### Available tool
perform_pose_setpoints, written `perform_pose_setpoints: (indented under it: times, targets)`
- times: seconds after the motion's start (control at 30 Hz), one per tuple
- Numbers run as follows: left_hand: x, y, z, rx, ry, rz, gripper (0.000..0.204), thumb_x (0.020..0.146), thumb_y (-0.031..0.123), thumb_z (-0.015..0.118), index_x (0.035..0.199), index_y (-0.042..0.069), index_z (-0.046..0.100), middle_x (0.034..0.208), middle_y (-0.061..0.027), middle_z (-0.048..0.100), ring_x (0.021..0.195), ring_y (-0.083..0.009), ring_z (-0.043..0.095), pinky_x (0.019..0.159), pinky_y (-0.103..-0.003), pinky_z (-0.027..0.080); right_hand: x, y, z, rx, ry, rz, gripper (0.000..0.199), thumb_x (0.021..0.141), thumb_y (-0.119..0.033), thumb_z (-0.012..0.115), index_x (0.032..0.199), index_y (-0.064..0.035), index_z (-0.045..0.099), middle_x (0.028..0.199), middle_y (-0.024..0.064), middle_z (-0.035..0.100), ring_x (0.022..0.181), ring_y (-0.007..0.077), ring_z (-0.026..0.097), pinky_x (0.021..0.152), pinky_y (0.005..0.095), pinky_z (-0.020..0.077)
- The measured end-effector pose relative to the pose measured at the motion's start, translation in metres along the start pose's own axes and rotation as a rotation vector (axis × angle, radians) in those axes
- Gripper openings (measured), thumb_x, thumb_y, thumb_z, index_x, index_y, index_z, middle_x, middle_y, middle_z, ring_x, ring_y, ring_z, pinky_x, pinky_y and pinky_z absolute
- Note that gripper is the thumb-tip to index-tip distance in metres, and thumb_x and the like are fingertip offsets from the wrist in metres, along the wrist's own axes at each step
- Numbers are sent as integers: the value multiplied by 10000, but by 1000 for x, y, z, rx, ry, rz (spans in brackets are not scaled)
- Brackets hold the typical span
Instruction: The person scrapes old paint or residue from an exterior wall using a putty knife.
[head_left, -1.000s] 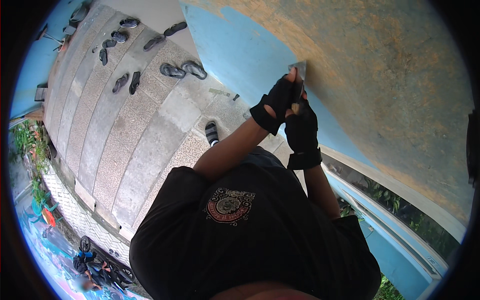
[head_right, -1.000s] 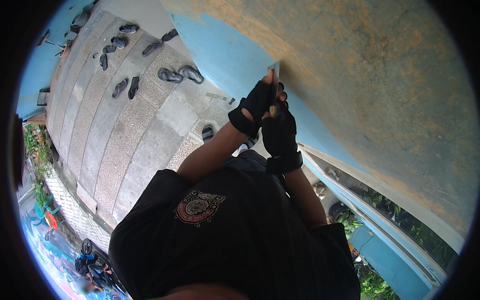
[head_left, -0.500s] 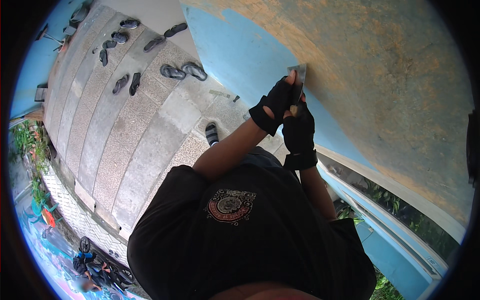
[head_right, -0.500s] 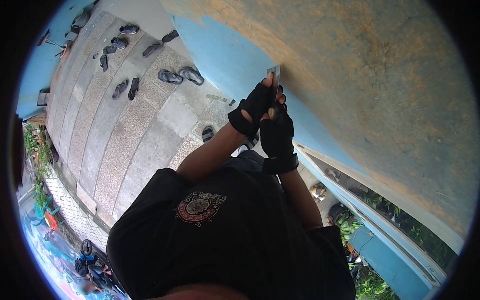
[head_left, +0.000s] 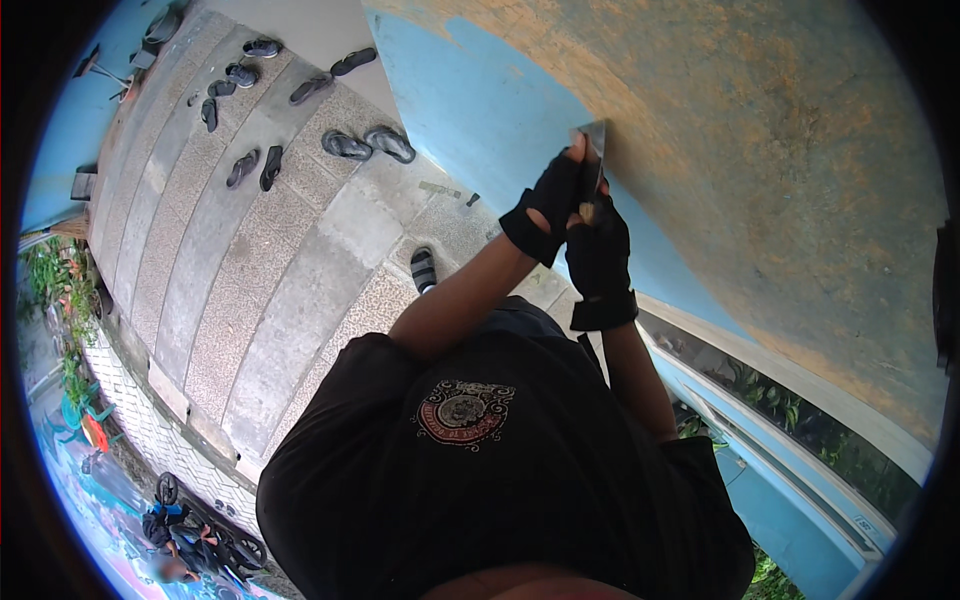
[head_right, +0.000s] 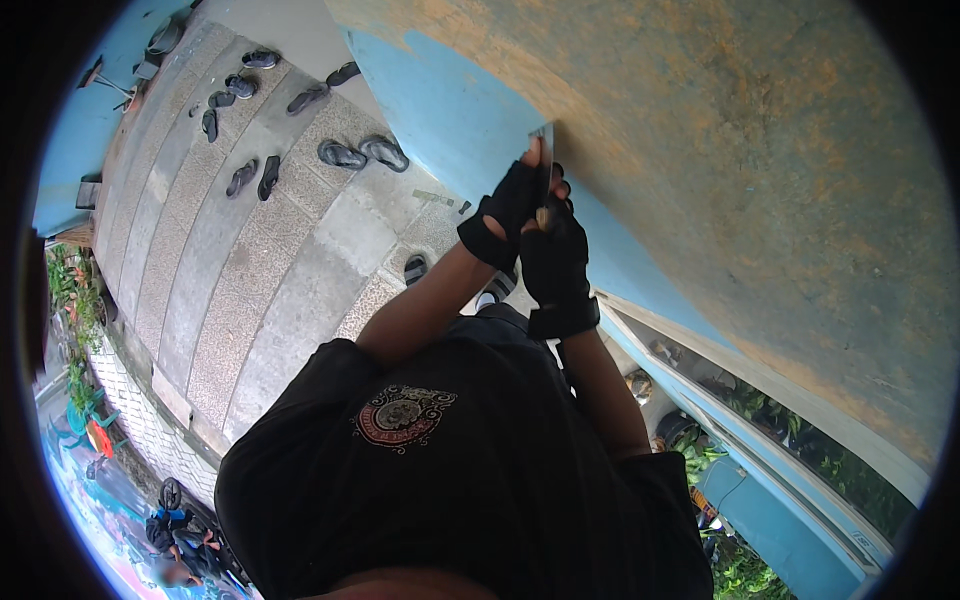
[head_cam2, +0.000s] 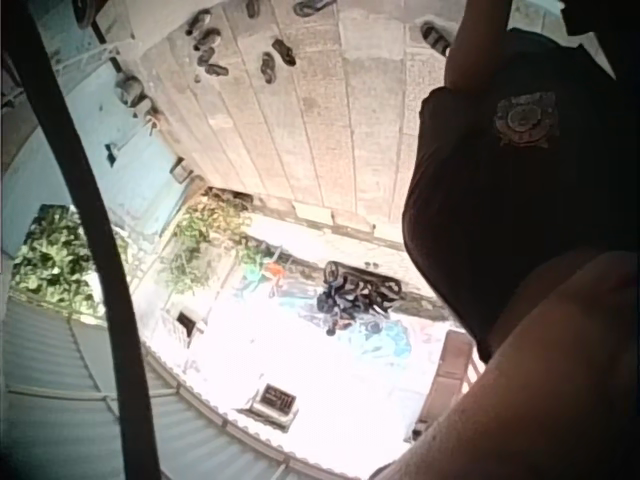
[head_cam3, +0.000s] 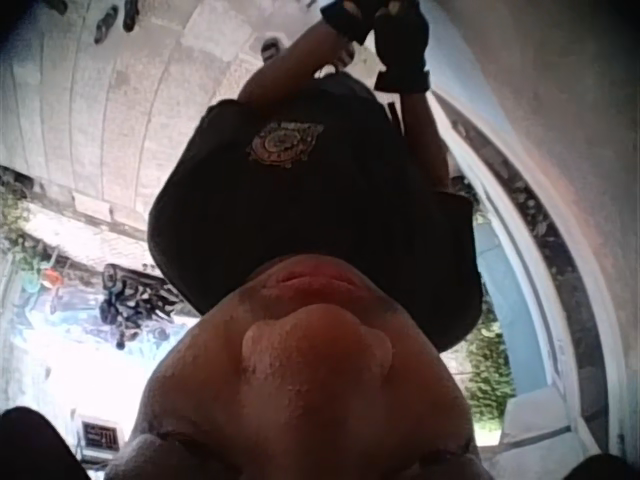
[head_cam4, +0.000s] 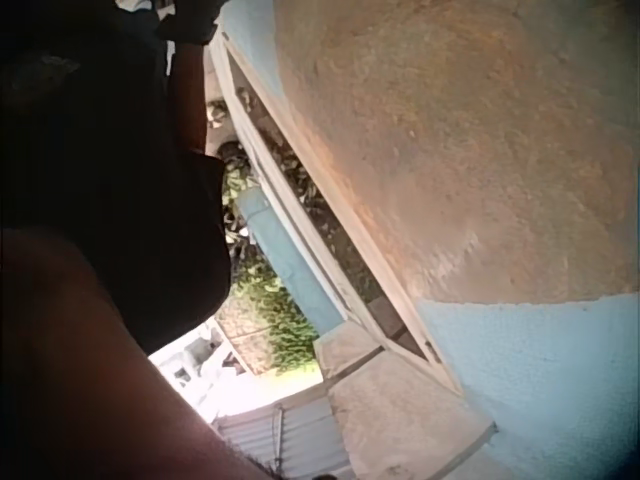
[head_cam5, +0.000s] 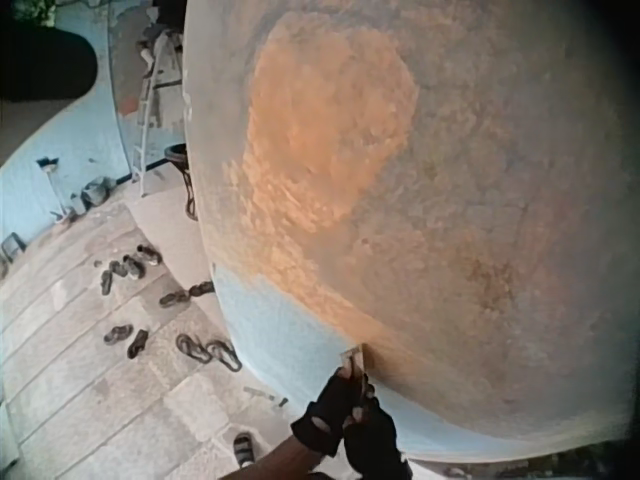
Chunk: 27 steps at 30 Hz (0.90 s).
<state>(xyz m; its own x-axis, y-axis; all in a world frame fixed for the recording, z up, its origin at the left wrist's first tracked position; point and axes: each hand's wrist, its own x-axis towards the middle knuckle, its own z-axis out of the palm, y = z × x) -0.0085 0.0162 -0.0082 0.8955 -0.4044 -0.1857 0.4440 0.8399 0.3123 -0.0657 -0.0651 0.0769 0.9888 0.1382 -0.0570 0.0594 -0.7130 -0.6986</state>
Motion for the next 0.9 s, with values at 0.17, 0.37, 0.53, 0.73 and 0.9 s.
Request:
perform_pose_setpoints:
  times: [0.17,0.37,0.53,0.73,0.9]
  targets:
    - [-13,-8,20,51,10,50,500,934,638,511,844,146,511,701,-38,550,667,-209,601,616,-358,519,-20,14,-5,267,77,76,302,856,-60,598,1152,3,592,840,133,661,767,262,653,701,362,519]
    - [5,4,0,-9,-28,91,487,979,587,458,941,112,561,724,-72,636,654,-177,635,600,-297,522,-6,2,-7,94,66,-59,326,870,-59,588,1188,11,577,842,112,646,726,219,628,668,330,503]
    - [0,-12,13,159,44,186,471,969,579,492,948,115,572,730,-75,639,603,-183,623,555,-302,523,-14,8,-14,286,37,122,238,890,-69,584,1116,-4,617,760,49,628,609,132,580,557,296,464]
    - [-4,-5,21,31,29,125,470,967,569,509,927,104,564,732,-76,640,618,-173,624,572,-301,519,-11,10,-14,229,47,68,172,892,-65,601,1054,-13,628,719,12,606,558,83,544,495,267,422]
    - [3,0,13,26,72,134,498,968,595,484,927,105,563,737,-69,624,641,-176,621,585,-302,518,7,8,-5,207,57,23,306,878,-84,598,1172,-5,580,864,122,653,765,226,639,681,348,503]
